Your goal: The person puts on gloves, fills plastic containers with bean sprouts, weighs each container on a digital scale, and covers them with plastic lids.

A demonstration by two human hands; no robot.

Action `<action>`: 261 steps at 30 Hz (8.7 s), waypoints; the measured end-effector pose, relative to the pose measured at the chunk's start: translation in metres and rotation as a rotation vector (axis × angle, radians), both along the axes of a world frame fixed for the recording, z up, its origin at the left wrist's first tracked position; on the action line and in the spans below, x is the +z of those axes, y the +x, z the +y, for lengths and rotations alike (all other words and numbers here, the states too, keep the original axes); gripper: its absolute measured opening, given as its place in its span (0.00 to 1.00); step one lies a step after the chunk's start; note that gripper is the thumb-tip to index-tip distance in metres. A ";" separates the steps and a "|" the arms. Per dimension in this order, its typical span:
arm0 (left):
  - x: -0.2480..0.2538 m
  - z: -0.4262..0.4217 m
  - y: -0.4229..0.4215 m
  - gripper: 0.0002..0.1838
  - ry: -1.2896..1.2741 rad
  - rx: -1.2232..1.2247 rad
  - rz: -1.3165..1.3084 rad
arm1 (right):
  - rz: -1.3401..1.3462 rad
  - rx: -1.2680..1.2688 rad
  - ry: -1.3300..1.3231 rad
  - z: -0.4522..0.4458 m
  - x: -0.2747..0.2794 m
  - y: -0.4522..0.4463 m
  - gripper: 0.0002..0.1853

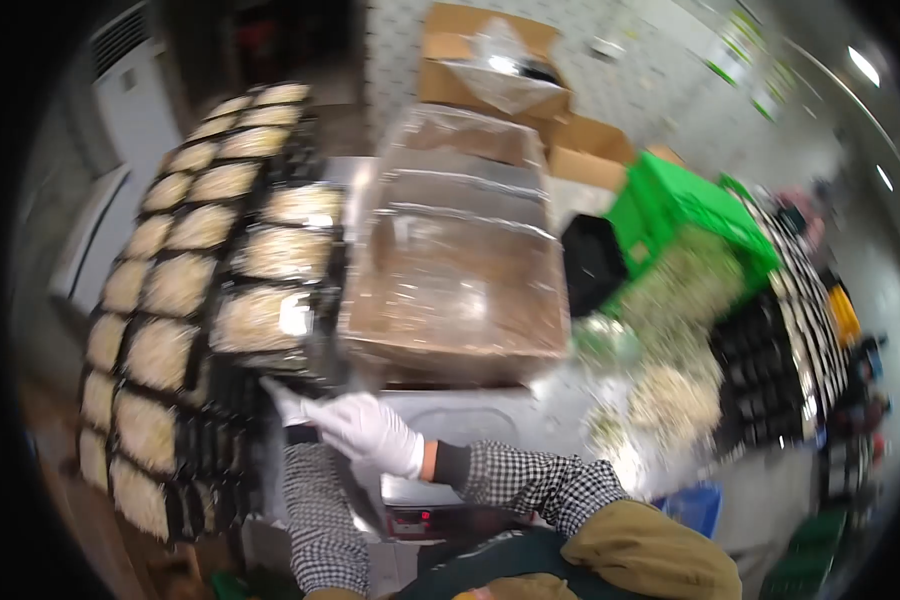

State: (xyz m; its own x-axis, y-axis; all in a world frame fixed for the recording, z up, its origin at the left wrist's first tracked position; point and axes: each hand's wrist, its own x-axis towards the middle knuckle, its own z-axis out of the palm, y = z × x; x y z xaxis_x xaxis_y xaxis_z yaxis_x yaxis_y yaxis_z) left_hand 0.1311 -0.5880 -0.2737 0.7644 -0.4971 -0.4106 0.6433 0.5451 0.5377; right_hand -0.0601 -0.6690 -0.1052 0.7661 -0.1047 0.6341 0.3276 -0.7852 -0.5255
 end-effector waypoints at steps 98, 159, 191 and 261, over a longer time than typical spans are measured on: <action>0.147 -0.503 -0.307 0.15 1.626 -0.542 -1.802 | 0.266 -1.218 0.727 -0.462 -0.176 -0.814 0.41; -0.044 -0.171 -0.463 0.32 1.098 -0.555 -0.821 | 0.952 -0.815 0.100 -0.411 -0.169 -0.669 0.47; 0.040 -0.032 -0.343 0.29 0.581 -0.289 -0.899 | 0.574 -0.227 -0.454 -0.103 -0.057 -0.254 0.35; 0.133 -0.070 -0.339 0.55 0.936 -0.965 -2.097 | 1.017 -0.225 -0.356 -0.288 0.022 -0.341 0.15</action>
State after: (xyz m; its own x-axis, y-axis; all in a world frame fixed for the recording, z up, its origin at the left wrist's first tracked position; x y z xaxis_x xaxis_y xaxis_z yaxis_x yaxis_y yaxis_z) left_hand -0.2083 -0.6584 -0.1405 0.0680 -0.9977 0.0014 -0.9451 -0.0640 0.3204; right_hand -0.4013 -0.9565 -0.0830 0.9342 -0.2442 -0.2602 -0.2997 -0.9327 -0.2007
